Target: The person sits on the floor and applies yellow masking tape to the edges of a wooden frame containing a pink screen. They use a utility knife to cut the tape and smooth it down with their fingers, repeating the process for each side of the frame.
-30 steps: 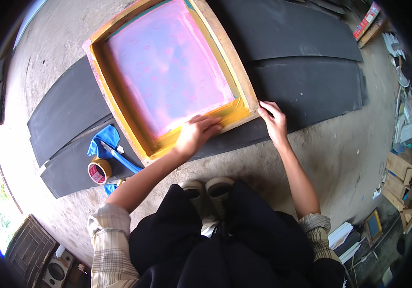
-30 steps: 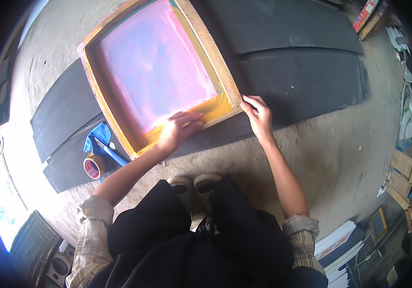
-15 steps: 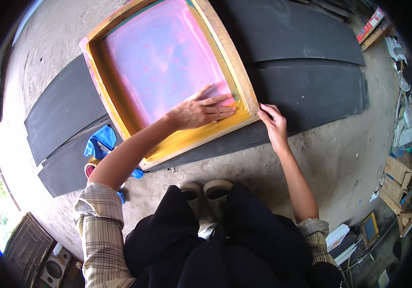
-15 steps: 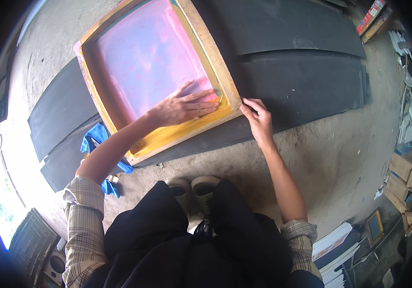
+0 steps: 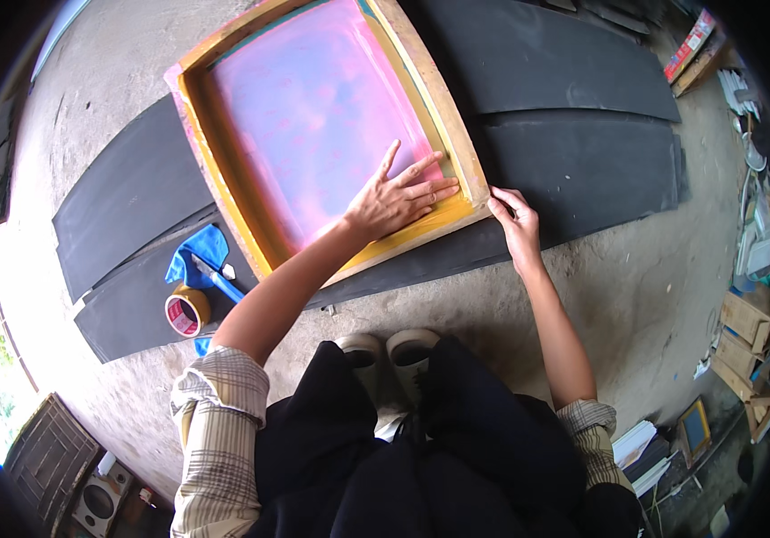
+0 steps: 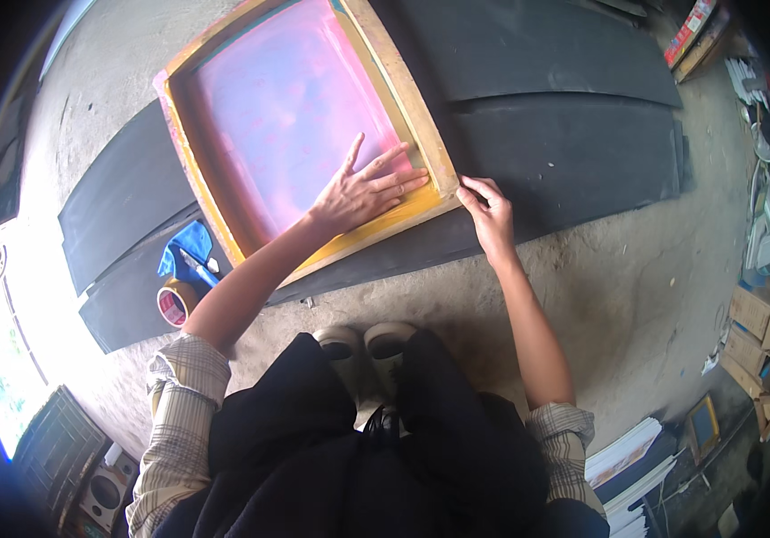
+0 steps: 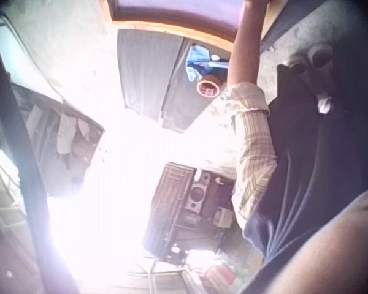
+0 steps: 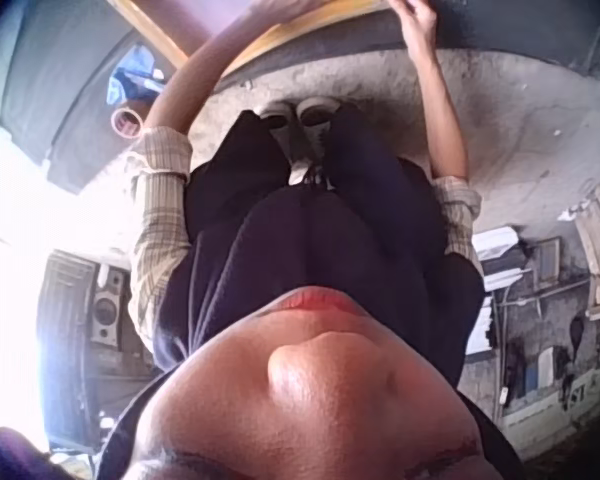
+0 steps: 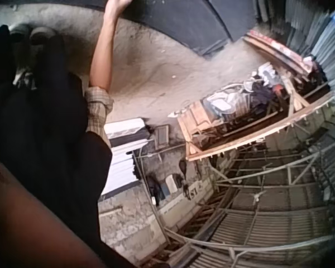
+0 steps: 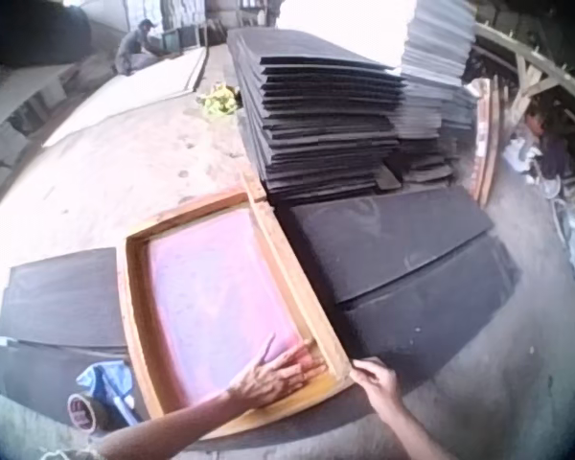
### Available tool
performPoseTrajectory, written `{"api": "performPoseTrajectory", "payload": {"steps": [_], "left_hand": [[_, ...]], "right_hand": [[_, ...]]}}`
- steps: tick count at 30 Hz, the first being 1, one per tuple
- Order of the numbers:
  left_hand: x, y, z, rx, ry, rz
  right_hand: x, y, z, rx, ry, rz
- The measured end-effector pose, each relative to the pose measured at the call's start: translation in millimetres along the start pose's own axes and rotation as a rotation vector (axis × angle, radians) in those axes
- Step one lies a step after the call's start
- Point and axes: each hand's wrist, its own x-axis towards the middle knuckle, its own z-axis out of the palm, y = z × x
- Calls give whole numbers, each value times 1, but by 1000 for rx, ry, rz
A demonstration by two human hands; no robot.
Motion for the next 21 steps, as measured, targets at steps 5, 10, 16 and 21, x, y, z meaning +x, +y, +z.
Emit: {"api": "performPoseTrajectory", "payload": {"steps": [5, 10, 16, 21], "left_hand": [[-9, -10, -2, -132, 54, 72], [-61, 19, -22, -582, 47, -110], [-102, 62, -29, -108, -86, -306], [-110, 74, -32, -146, -107, -385]], "right_hand": [[-3, -3, 8, -300, 45, -219], [-13, -28, 29, -855, -5, -703], [-29, -19, 41, -1208, -268, -712], [-40, -16, 60, -1140, -483, -792]]}}
